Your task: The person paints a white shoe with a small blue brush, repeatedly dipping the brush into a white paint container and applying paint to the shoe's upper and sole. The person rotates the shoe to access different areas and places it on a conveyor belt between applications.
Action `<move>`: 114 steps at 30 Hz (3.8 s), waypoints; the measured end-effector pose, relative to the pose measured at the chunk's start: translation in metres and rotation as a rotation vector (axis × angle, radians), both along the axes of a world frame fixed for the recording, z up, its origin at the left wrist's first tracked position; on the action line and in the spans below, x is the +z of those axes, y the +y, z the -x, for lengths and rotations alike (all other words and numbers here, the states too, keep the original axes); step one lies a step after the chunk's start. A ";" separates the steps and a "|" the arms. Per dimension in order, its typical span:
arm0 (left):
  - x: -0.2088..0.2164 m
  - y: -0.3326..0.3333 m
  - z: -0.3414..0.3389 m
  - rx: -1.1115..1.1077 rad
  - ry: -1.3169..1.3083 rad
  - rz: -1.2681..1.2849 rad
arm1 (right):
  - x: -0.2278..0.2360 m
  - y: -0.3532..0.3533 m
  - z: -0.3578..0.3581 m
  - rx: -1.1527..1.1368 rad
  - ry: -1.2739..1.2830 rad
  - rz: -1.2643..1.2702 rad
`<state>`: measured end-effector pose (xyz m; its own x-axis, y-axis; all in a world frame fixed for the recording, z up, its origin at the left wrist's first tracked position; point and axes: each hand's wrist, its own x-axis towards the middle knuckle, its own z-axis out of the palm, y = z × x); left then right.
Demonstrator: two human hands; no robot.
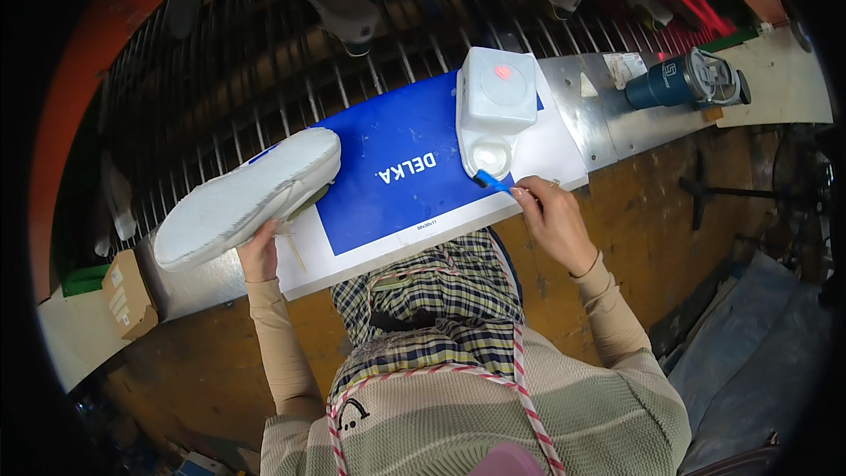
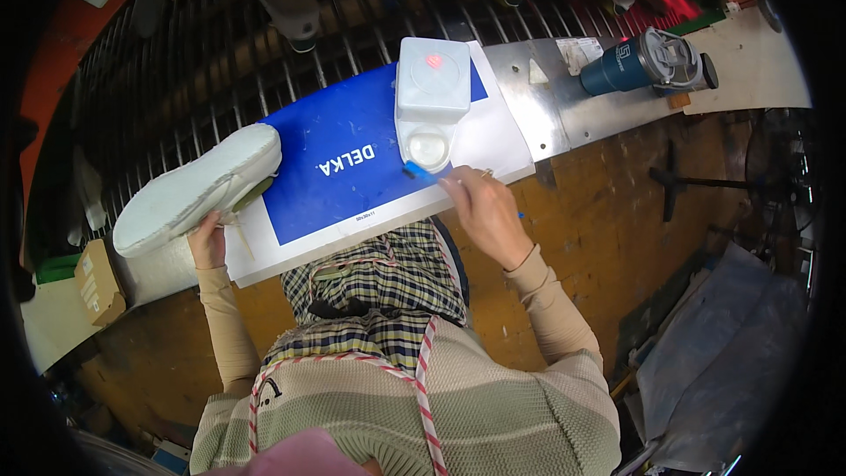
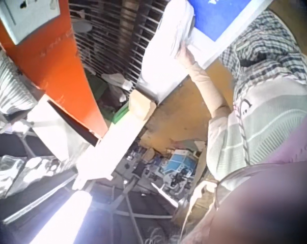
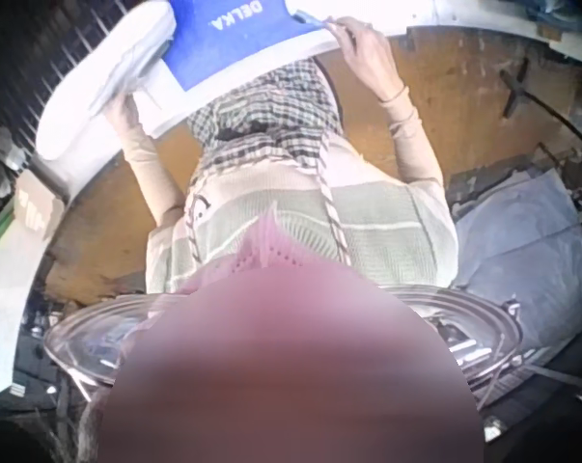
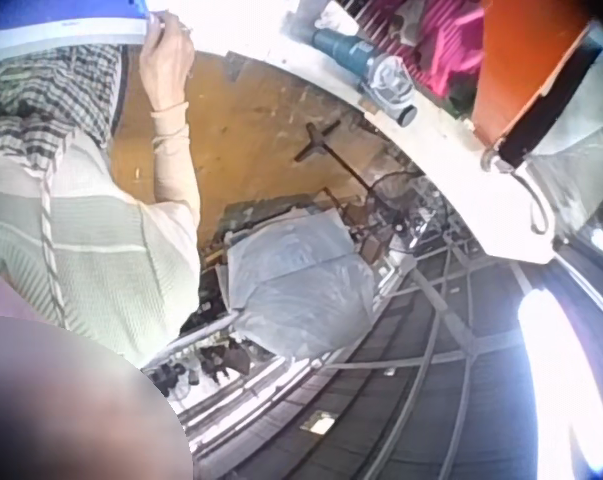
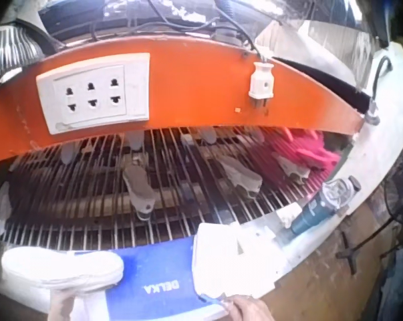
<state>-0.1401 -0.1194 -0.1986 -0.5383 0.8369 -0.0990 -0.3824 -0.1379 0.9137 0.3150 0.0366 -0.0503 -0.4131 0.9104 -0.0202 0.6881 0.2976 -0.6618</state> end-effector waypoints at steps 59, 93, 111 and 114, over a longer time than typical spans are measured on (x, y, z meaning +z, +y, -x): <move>0.210 0.076 -0.086 -0.076 -0.219 0.033 | -0.057 0.020 -0.028 -0.376 0.462 0.442; 0.215 0.079 -0.115 0.271 1.652 -0.563 | 0.127 0.061 0.137 0.081 0.649 -0.716; 0.217 0.075 -0.112 0.276 1.661 -0.560 | 0.134 0.080 0.135 0.206 0.640 -0.736; 0.218 0.076 -0.111 0.273 1.657 -0.572 | 0.132 0.080 0.130 0.239 0.653 -0.690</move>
